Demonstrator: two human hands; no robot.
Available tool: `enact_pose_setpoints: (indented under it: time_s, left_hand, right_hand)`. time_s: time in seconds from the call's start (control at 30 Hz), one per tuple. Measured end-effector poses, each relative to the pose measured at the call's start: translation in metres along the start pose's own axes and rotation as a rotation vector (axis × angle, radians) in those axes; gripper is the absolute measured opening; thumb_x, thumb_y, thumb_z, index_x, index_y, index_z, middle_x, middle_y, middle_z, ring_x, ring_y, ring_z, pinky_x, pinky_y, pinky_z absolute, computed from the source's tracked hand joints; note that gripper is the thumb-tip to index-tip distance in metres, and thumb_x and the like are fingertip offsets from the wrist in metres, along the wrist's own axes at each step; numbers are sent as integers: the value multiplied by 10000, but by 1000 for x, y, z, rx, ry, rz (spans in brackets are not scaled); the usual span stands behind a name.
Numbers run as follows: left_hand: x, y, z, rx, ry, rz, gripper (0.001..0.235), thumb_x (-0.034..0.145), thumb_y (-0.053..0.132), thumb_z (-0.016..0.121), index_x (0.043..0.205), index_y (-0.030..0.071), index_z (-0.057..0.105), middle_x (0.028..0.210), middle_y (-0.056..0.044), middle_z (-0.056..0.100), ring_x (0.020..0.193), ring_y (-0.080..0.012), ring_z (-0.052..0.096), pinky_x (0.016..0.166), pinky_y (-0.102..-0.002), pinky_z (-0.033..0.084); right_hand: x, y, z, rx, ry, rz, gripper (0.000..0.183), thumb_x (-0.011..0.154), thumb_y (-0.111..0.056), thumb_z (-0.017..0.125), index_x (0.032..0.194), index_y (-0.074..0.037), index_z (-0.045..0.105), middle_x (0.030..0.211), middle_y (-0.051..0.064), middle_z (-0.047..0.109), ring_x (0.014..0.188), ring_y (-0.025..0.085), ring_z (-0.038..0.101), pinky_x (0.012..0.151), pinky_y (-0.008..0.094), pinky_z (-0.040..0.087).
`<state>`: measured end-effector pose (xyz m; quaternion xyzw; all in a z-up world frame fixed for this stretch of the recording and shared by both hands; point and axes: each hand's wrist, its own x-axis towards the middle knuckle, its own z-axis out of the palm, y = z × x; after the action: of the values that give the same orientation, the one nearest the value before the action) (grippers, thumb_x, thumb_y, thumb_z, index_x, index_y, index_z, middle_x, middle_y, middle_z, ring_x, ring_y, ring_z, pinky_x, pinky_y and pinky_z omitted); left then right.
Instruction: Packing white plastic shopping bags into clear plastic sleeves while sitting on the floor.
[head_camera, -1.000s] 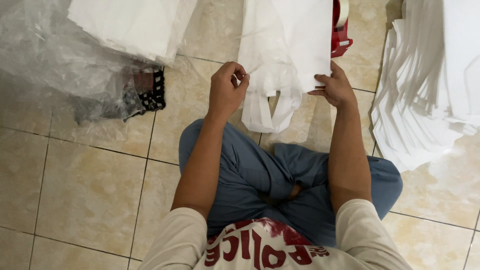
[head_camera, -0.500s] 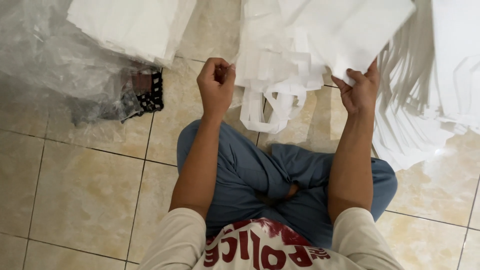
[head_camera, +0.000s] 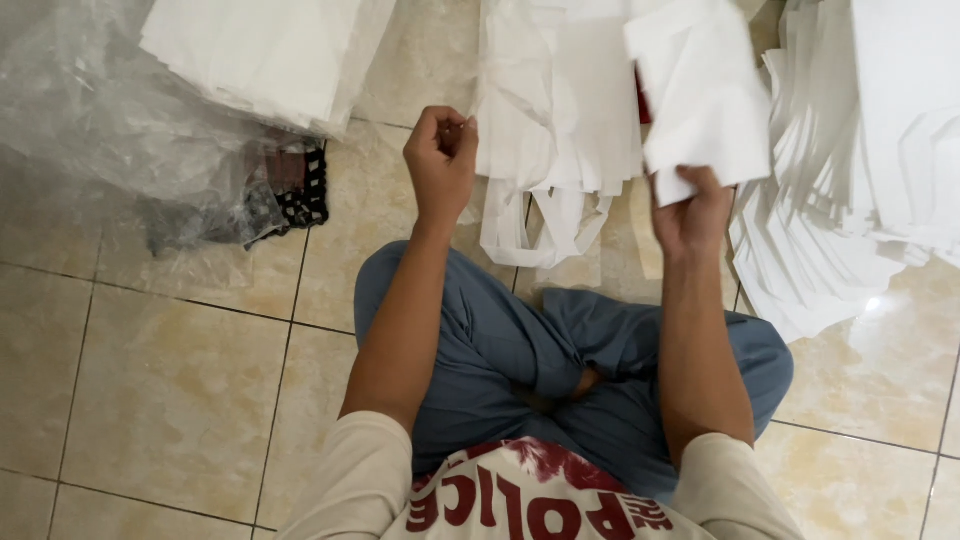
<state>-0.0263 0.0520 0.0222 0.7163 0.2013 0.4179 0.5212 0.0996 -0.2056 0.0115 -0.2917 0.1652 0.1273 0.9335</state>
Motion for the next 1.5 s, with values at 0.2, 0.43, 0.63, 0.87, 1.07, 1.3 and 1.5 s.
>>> enact_pose_setpoints:
  time_s: [0.2, 0.43, 0.63, 0.87, 1.07, 1.3, 1.5]
  left_hand:
    - [19, 10, 14, 69, -69, 102, 144, 909, 64, 670, 810, 66, 564, 655, -14, 516, 581, -92, 465, 520, -235, 428]
    - [23, 5, 18, 79, -98, 52, 152, 882, 30, 675, 796, 87, 563, 653, 8, 510, 587, -86, 453, 533, -223, 437]
    - [23, -4, 18, 70, -115, 46, 162, 880, 20, 668, 792, 87, 550, 635, 7, 488, 574, -87, 440, 523, -229, 425]
    - [23, 3, 10, 137, -266, 110, 179, 895, -13, 665, 796, 84, 553, 670, -8, 517, 589, -98, 455, 527, -238, 430]
    - [0, 11, 18, 137, -429, 172, 146, 834, -19, 706, 834, 29, 568, 648, -140, 536, 584, -308, 594, 523, -390, 498]
    - [-34, 19, 45, 76, -577, 164, 122, 851, 21, 686, 840, 62, 572, 654, -82, 543, 585, -253, 605, 541, -344, 511]
    - [-32, 7, 40, 153, -573, 96, 124, 885, 44, 675, 837, 52, 561, 645, -86, 530, 563, -248, 606, 502, -331, 508]
  right_hand:
    - [-67, 38, -3, -90, -47, 41, 773, 663, 125, 521, 1420, -3, 426, 1335, 211, 566, 1208, 418, 569, 874, 529, 603]
    - [-117, 85, -46, -300, 64, 17, 716, 742, 68, 590, 1423, -95, 443, 1291, 163, 547, 1129, 395, 553, 769, 544, 549]
    - [-151, 123, -56, -287, 124, 87, 538, 780, 91, 590, 1310, 3, 550, 1208, 162, 618, 1066, 361, 598, 833, 519, 554]
    - [-165, 120, -23, -430, 0, 262, 587, 893, -42, 600, 1451, -64, 419, 1351, 126, 523, 1134, 315, 553, 751, 510, 613]
    - [-159, 112, 18, -441, -92, 86, 395, 1010, -82, 568, 1389, -37, 468, 1197, 104, 605, 1044, 233, 637, 932, 540, 576]
    - [-80, 162, -24, -898, -160, 217, 486, 1013, -373, 596, 1324, -1, 575, 1264, 237, 601, 1196, 328, 586, 1034, 607, 454]
    - [-64, 128, -58, -1585, -275, 548, 941, 779, -913, 534, 1212, -96, 714, 1080, 116, 732, 1082, 321, 667, 938, 502, 515]
